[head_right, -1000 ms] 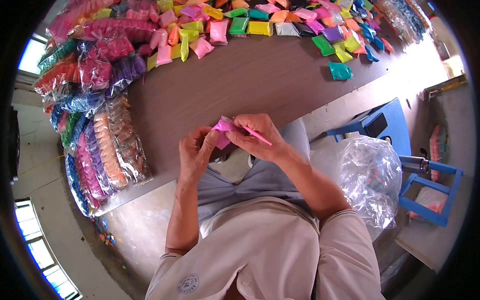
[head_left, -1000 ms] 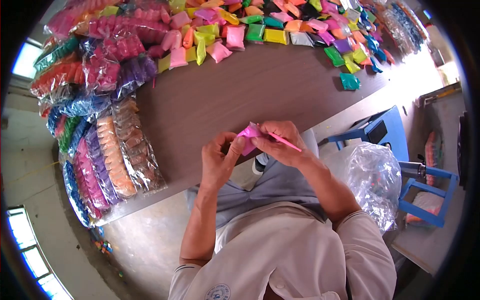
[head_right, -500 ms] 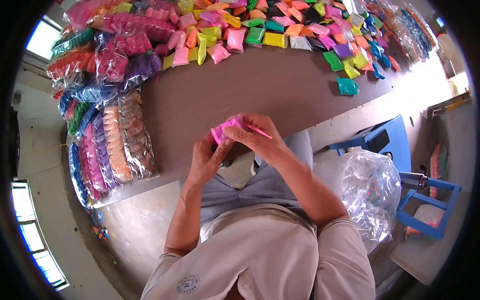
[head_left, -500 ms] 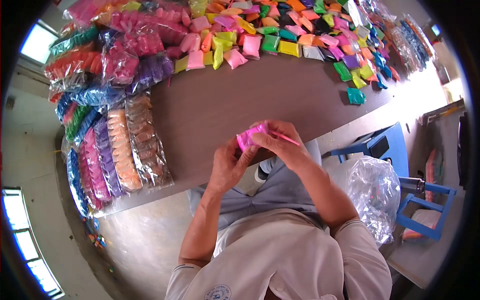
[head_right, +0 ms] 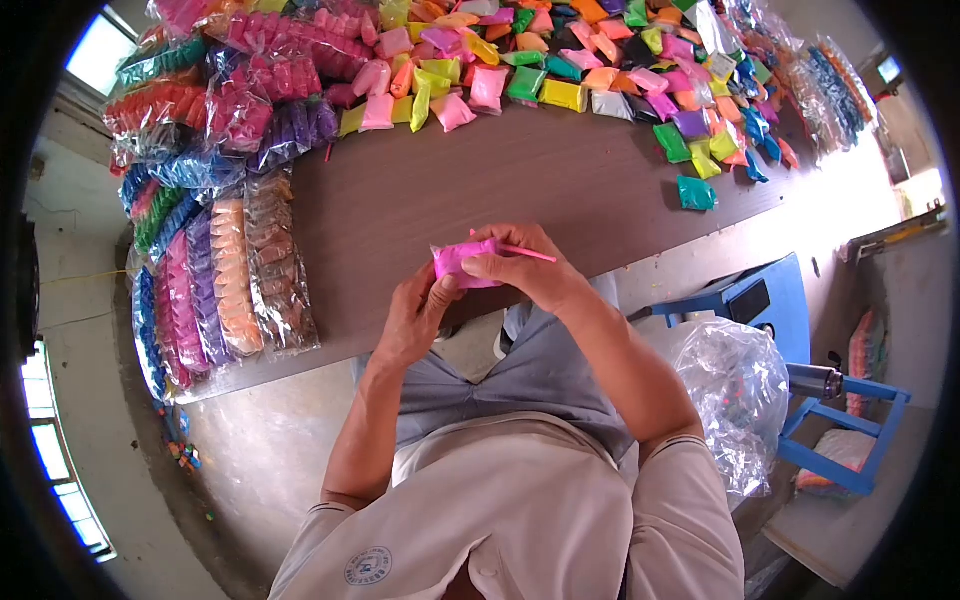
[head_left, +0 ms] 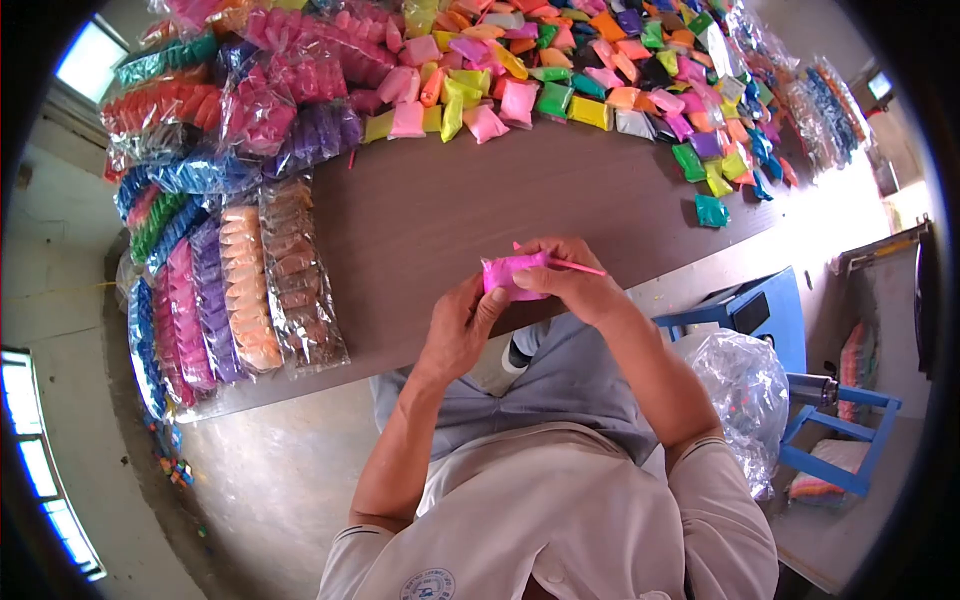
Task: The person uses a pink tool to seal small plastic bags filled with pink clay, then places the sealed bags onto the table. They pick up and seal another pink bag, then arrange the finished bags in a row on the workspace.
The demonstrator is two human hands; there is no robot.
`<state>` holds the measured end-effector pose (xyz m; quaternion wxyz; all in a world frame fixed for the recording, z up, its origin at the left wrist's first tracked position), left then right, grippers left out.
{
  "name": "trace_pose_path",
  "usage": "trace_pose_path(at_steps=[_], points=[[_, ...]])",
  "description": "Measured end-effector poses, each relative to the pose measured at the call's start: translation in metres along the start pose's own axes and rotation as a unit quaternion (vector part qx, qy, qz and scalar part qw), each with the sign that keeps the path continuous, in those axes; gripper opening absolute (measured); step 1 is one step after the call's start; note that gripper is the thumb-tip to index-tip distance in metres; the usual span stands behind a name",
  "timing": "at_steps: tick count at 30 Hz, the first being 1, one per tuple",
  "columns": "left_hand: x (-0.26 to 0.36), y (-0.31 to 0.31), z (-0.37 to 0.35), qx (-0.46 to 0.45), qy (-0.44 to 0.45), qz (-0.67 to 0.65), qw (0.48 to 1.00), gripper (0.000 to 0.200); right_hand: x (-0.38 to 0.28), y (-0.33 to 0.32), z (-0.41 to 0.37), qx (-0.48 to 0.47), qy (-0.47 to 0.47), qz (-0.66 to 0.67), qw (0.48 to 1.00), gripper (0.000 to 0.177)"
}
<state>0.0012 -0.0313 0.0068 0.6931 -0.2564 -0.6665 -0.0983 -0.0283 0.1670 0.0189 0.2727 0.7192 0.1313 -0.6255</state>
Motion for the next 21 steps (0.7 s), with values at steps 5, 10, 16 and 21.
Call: trace_pose_path(at_steps=[5,10,16,21], points=[[0.001,0.002,-0.001,-0.003,0.001,-0.035,0.999,0.041,-0.039,-0.002,0.008,-0.082,0.032,-0.074,0.993,0.031],[0.000,0.002,-0.001,-0.001,-0.001,-0.009,1.000,0.039,-0.034,-0.002,0.017,-0.076,0.002,-0.204,0.976,0.028],[0.000,0.004,-0.003,0.000,-0.009,-0.022,1.000,0.041,-0.016,0.002,0.008,-0.025,-0.073,-0.218,0.973,0.022],[-0.006,-0.002,-0.003,0.006,-0.043,-0.063,0.997,0.043,-0.004,0.028,-0.006,0.135,-0.069,-0.115,0.982,0.019]])
Point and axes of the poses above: each hand's wrist, its own z-axis towards the middle knuckle, its own y-axis out of the palm, x = y × z, the point moved 1 cm from there along z, towards the middle knuckle, and after that the axes turned 14 degrees about -x, right-handed, at the moved point
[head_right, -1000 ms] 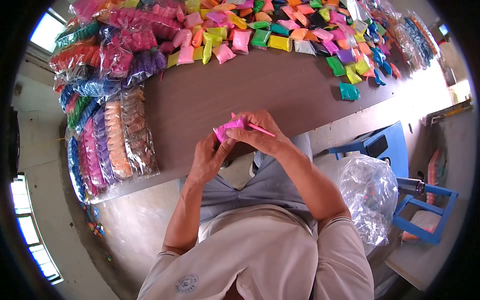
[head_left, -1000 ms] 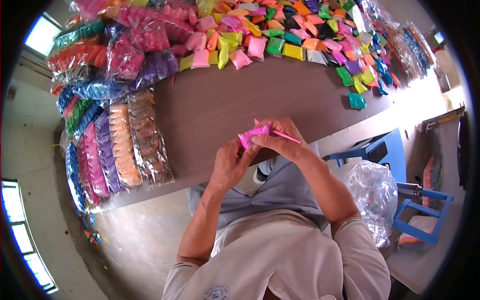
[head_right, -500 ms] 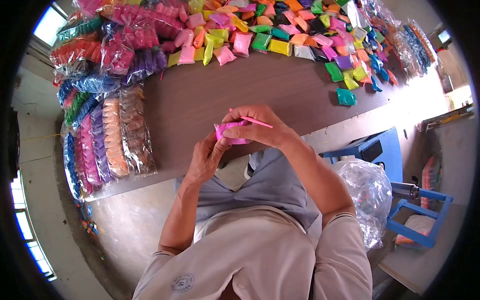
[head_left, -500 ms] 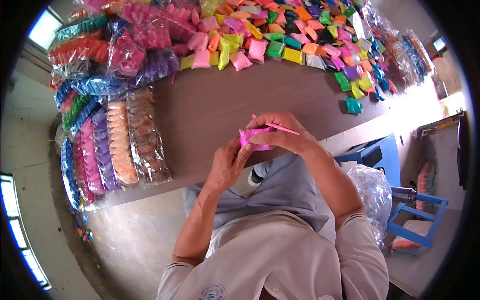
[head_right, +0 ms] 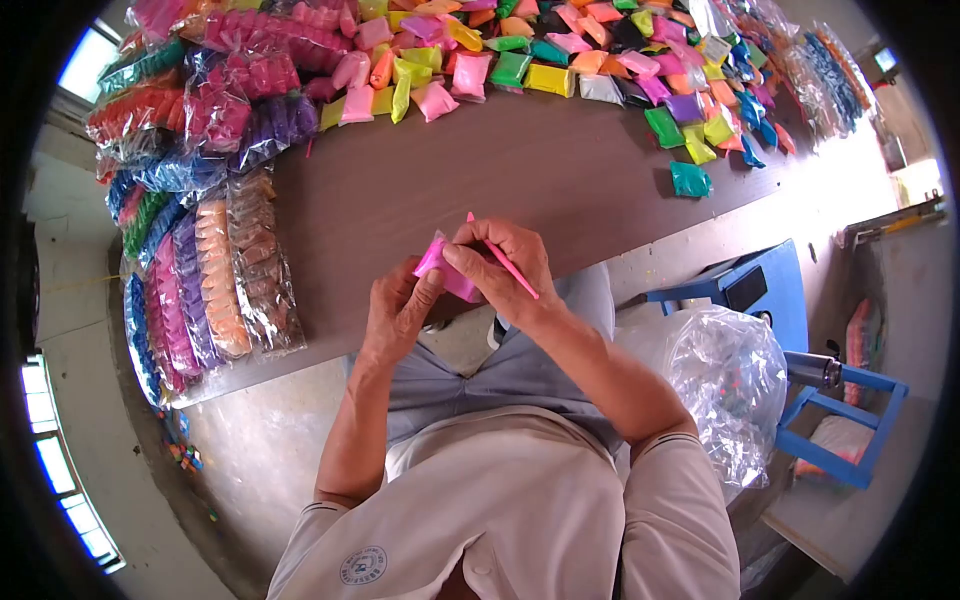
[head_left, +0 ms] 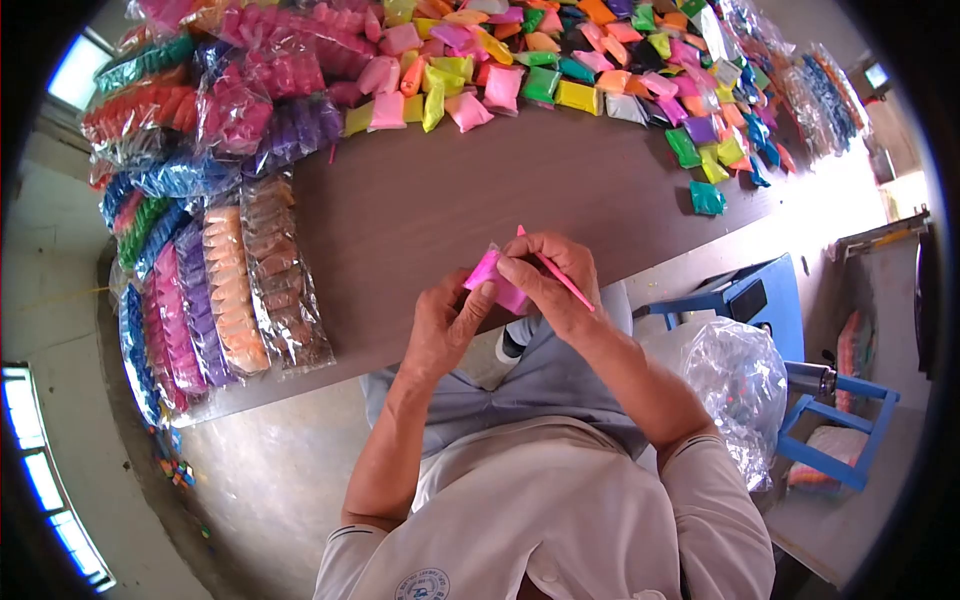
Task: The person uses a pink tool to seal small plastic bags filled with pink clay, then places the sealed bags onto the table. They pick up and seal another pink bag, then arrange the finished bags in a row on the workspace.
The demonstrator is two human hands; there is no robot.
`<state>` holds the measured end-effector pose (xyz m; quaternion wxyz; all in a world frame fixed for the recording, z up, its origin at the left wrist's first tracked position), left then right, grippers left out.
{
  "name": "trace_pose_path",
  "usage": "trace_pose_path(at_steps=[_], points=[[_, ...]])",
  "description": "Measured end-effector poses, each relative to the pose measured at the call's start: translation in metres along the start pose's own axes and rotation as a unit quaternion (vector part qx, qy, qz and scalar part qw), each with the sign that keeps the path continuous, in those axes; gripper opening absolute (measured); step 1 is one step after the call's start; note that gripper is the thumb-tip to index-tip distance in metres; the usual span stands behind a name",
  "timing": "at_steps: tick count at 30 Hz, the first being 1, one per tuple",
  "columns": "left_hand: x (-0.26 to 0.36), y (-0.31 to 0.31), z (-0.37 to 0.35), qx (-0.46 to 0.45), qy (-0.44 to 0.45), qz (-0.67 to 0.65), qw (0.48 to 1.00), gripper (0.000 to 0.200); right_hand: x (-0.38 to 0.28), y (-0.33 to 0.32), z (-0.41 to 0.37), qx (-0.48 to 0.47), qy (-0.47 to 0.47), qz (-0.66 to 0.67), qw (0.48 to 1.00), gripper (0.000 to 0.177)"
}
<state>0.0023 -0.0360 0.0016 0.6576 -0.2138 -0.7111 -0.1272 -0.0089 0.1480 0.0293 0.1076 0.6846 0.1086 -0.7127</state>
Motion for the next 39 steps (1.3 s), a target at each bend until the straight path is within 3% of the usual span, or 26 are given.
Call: trace_pose_path(at_steps=[4,8,10,11,13,17,18,21,23,27,29,33,35,39], points=[[0.003,0.006,0.001,-0.002,0.017,-0.048,0.999,0.044,0.013,0.016,-0.012,0.061,-0.020,0.071,0.995,0.017],[0.012,0.006,-0.003,0.008,0.014,-0.094,0.995,0.045,0.004,0.021,-0.015,0.066,0.013,0.051,0.996,0.022],[0.012,0.005,-0.002,0.006,0.022,-0.077,0.997,0.045,-0.009,0.010,-0.011,0.067,0.062,0.178,0.980,0.024],[0.011,0.005,-0.001,0.006,0.031,-0.061,0.998,0.045,-0.006,0.001,-0.011,0.067,0.062,0.178,0.980,0.024],[0.007,-0.001,-0.001,-0.012,0.031,-0.066,0.997,0.045,-0.002,-0.019,-0.012,0.000,-0.044,0.192,0.980,0.026],[0.013,-0.010,-0.001,-0.048,0.026,-0.085,0.995,0.046,-0.026,-0.025,-0.019,-0.059,-0.083,-0.015,0.995,0.020],[0.010,-0.016,-0.002,-0.047,0.026,-0.085,0.995,0.046,-0.025,-0.027,-0.019,-0.060,-0.084,-0.015,0.995,0.020],[0.004,-0.024,-0.001,-0.090,-0.012,-0.086,0.992,0.046,-0.026,-0.028,-0.015,-0.115,-0.088,-0.114,0.983,0.016],[0.007,-0.021,-0.001,-0.067,0.007,-0.133,0.989,0.044,-0.032,-0.026,-0.008,-0.116,-0.168,-0.248,0.947,0.011],[-0.008,-0.030,0.001,-0.090,0.010,-0.174,0.981,0.042,-0.027,-0.013,0.005,-0.108,-0.254,-0.214,0.937,0.010],[-0.005,-0.028,0.001,-0.085,-0.006,-0.238,0.967,0.041,-0.024,-0.005,0.013,-0.093,-0.278,-0.270,0.917,0.014],[0.000,-0.035,0.003,-0.085,-0.005,-0.293,0.952,0.043,-0.005,-0.003,0.036,-0.046,-0.283,-0.294,0.912,0.014],[-0.008,-0.042,0.003,-0.179,0.035,-0.340,0.923,0.044,-0.004,-0.004,0.040,-0.008,-0.242,-0.260,0.935,0.011],[-0.008,-0.039,0.003,-0.158,0.051,-0.336,0.927,0.050,-0.019,-0.004,0.025,-0.001,-0.234,-0.248,0.940,0.009]])
Point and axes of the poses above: each hand's wrist, its own z-axis towards the middle knuckle, its own y-axis out of the palm, x = y × z, the point moved 1 cm from there along z, towards the middle knuckle, and after that the axes turned 14 degrees about -x, right-handed, at the moved point
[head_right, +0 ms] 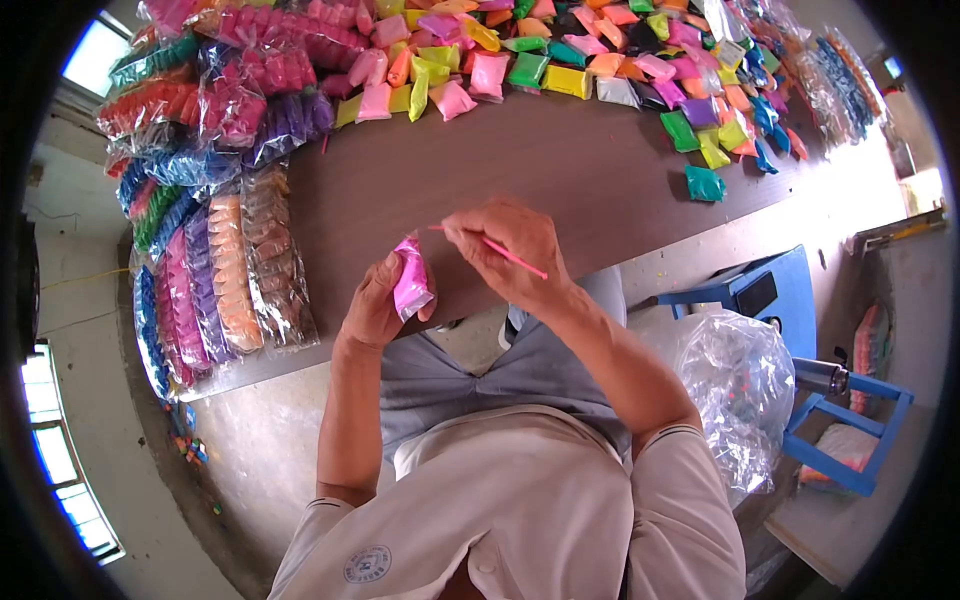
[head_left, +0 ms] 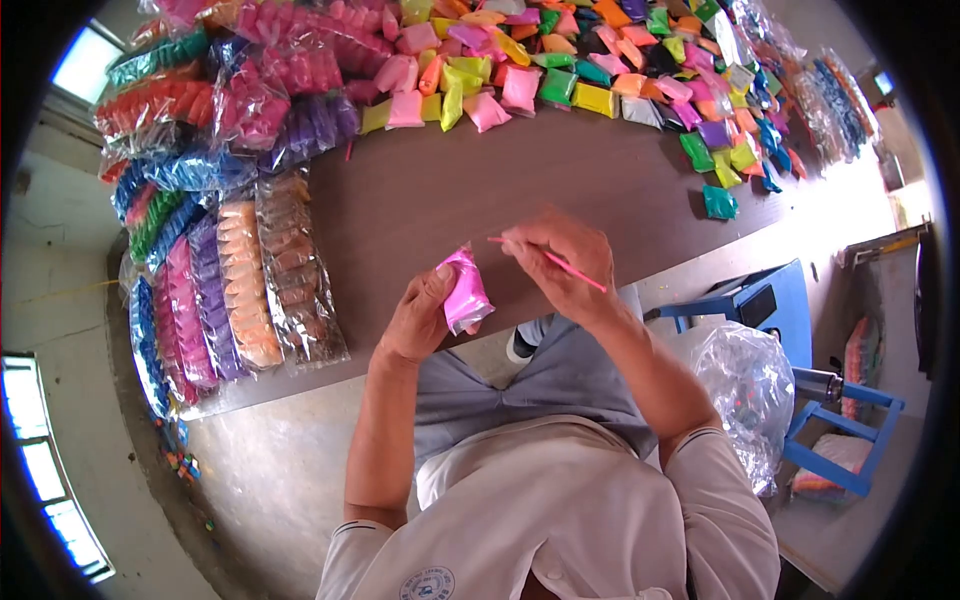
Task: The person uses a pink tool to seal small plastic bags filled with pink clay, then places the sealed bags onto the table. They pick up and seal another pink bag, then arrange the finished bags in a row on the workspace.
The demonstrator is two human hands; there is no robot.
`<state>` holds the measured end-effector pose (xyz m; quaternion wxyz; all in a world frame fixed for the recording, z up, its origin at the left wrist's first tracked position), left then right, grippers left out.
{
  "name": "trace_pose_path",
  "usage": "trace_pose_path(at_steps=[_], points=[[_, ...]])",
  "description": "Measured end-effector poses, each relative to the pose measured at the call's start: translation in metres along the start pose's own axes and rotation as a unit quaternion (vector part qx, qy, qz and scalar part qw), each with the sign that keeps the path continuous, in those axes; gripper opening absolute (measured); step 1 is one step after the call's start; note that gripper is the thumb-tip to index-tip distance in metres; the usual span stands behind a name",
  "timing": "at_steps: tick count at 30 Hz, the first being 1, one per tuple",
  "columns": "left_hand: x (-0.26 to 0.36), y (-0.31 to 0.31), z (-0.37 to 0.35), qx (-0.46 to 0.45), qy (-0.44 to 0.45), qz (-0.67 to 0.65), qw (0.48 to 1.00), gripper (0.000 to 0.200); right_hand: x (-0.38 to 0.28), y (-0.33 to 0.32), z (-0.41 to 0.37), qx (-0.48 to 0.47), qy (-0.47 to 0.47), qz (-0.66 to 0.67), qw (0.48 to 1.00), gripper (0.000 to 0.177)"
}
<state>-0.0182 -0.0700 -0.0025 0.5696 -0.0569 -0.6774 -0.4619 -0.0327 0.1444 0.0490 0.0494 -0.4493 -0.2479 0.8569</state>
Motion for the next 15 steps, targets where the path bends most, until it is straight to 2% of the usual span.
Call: trace_pose_path(at_steps=[1,3,5,6,8,11,15], points=[[0.003,0.003,0.001,0.008,-0.012,-0.014,1.000,0.049,-0.003,0.004,-0.002,-0.001,0.000,0.000,1.000,0.009],[0.007,0.008,0.004,0.016,-0.025,-0.028,0.999,0.048,-0.007,0.015,-0.003,0.006,-0.077,-0.012,0.997,0.017],[0.007,0.007,0.005,0.072,-0.045,-0.069,0.994,0.050,-0.001,0.019,0.001,-0.003,-0.078,-0.042,0.996,0.019],[0.006,0.005,0.005,0.072,-0.045,-0.069,0.994,0.050,0.004,0.021,0.004,-0.013,-0.080,-0.071,0.994,0.022],[0.003,-0.003,0.004,-0.017,-0.033,-0.054,0.998,0.049,0.019,0.027,0.009,0.024,-0.099,-0.087,0.991,0.025],[0.000,-0.006,0.002,-0.014,-0.028,-0.073,0.997,0.049,0.017,0.026,0.009,0.088,-0.050,-0.091,0.991,0.023],[0.005,0.003,-0.001,0.035,-0.047,-0.070,0.996,0.047,-0.006,0.022,-0.003,0.042,-0.087,-0.064,0.993,0.026]])
Point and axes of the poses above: each hand's wrist, its own z-axis towards the middle knuckle, its own y-axis out of the palm, x = y × z, the point moved 1 cm from there along z, towards the middle knuckle, and after that the axes turned 14 degrees about -x, right-handed, at the moved point
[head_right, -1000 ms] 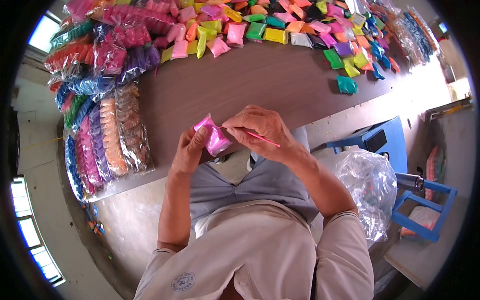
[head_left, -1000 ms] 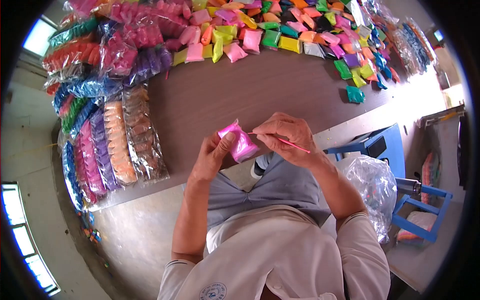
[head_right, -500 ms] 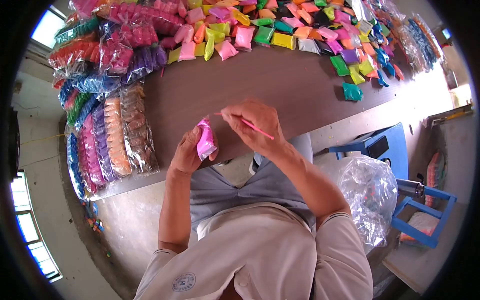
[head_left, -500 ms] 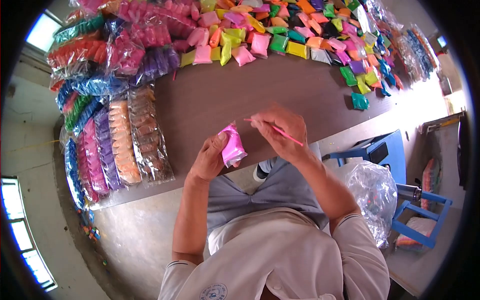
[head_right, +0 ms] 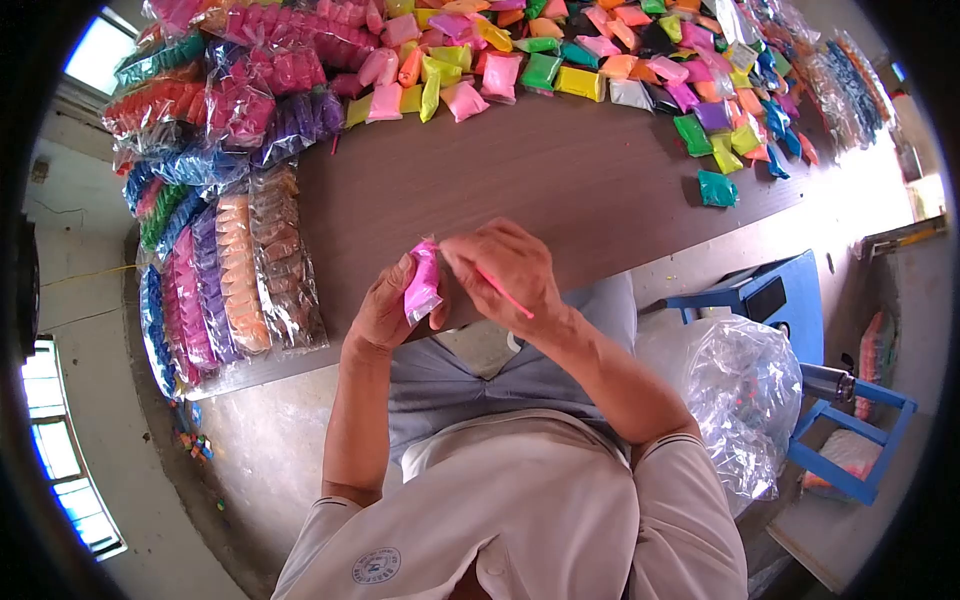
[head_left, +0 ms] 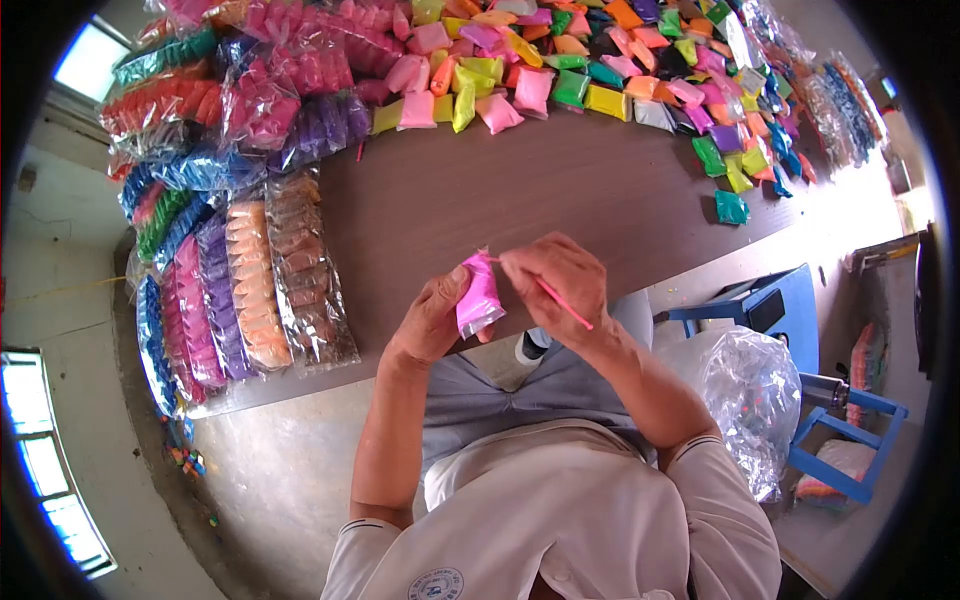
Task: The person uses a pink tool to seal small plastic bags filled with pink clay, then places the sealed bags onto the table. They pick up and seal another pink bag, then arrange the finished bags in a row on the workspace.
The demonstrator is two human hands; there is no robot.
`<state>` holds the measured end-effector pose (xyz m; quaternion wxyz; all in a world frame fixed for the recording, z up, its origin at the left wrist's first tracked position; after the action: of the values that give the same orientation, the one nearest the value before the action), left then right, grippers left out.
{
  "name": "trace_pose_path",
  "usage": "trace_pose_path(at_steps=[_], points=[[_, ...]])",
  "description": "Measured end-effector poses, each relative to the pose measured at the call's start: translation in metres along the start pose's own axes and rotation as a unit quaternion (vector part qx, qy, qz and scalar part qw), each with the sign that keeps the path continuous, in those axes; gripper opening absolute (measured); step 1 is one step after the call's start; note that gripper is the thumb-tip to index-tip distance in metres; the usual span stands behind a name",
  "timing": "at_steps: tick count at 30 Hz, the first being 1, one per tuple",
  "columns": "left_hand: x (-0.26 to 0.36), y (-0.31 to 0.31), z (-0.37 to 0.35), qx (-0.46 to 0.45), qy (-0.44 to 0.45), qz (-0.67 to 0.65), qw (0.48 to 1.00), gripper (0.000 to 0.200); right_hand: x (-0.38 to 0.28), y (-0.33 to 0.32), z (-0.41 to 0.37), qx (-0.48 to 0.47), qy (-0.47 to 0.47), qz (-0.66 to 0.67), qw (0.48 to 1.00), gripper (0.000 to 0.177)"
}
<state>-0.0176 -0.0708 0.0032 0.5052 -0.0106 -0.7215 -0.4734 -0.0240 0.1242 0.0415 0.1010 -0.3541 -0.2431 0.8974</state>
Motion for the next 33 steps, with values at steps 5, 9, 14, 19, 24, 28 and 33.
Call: trace_pose_path(at_steps=[5,9,14,19,24,28,33], points=[[-0.004,-0.010,0.004,-0.048,0.011,-0.038,0.998,0.047,0.024,0.016,-0.001,0.002,0.006,-0.030,1.000,0.026],[-0.008,-0.012,0.002,-0.074,0.031,-0.043,0.996,0.047,0.021,0.009,-0.003,0.034,0.079,0.012,0.996,0.024],[-0.008,-0.009,0.000,-0.053,0.010,0.038,0.998,0.045,0.002,-0.004,-0.002,0.020,0.100,0.081,0.992,0.012],[-0.007,-0.004,-0.001,0.000,-0.003,-0.019,1.000,0.044,0.011,0.000,-0.002,-0.019,0.092,-0.002,0.996,0.017],[-0.007,-0.004,-0.002,-0.018,0.009,0.066,0.998,0.051,0.012,-0.007,-0.005,-0.016,0.246,0.272,0.930,0.023],[-0.006,-0.002,-0.002,-0.010,0.002,0.071,0.997,0.049,0.021,-0.002,-0.007,-0.122,0.282,0.410,0.859,0.030],[-0.007,-0.002,-0.002,-0.015,0.009,0.050,0.999,0.042,0.022,0.002,-0.002,-0.069,0.285,0.432,0.853,0.022]])
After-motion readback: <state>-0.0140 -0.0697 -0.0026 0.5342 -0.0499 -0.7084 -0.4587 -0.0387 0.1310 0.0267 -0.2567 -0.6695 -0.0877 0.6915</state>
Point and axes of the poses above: each hand's wrist, its own z-axis towards the middle knuckle, its own y-axis out of the palm, x = y × z, the point moved 1 cm from there along z, towards the middle knuckle, and after that the axes turned 14 degrees about -x, right-handed, at the moved point
